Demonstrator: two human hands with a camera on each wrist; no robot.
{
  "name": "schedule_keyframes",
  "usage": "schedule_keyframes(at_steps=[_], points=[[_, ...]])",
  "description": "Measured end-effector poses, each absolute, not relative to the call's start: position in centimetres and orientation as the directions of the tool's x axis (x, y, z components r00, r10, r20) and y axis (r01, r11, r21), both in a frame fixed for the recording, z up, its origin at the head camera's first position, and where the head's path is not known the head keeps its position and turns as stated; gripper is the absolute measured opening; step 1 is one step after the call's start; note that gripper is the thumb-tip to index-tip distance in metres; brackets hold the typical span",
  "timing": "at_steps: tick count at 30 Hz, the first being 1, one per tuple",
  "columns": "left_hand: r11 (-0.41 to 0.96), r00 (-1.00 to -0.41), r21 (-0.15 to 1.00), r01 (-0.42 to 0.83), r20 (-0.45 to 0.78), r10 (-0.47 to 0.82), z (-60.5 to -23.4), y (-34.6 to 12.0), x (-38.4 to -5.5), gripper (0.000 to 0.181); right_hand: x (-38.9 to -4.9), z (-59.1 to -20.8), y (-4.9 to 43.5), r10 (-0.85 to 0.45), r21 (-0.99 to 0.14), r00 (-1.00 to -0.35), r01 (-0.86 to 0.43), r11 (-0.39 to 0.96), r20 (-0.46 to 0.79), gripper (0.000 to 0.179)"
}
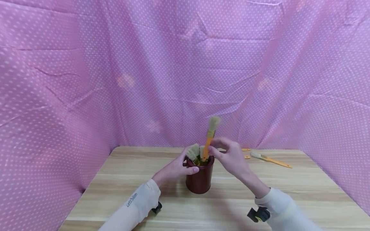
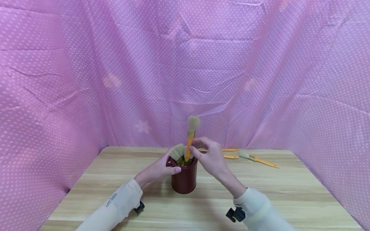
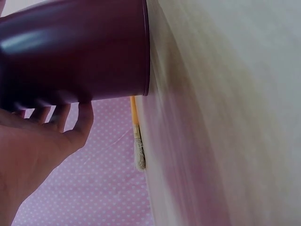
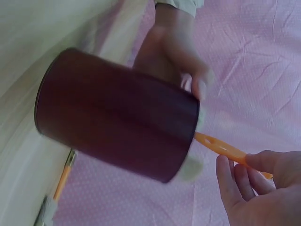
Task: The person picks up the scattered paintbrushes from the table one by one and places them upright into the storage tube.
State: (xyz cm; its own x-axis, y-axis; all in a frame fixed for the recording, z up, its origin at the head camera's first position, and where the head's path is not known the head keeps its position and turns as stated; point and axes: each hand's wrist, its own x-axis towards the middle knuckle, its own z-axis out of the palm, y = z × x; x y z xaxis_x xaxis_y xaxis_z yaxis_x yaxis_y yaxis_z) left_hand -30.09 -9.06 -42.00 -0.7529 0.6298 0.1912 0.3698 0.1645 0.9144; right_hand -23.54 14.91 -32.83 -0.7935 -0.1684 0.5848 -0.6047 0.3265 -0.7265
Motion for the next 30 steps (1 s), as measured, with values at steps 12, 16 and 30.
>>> schedule_keyframes(at_steps=[12, 16, 30], points=[[0.105, -0.723, 0.925, 0.366, 0.211, 0.658, -42.2, -8.9, -30.0, 0.081, -23.6, -34.9, 11.9, -0.218, -0.587, -0.717, -0.677, 0.444, 0.662, 0.012], [0.082, -0.713, 0.923, 0.377, 0.232, 0.662, -42.2, -8.8, -30.0, 0.079, -23.6, -35.3, 11.3, -0.241, -0.59, -0.722, -0.677, 0.441, 0.648, 0.013], [0.093, -0.715, 0.907, 0.41, 0.257, 0.65, -42.3, -8.8, -30.0, 0.086, -23.3, -35.6, 11.5, -0.27, -0.642, -0.754, -0.653, 0.4, 0.599, 0.028]])
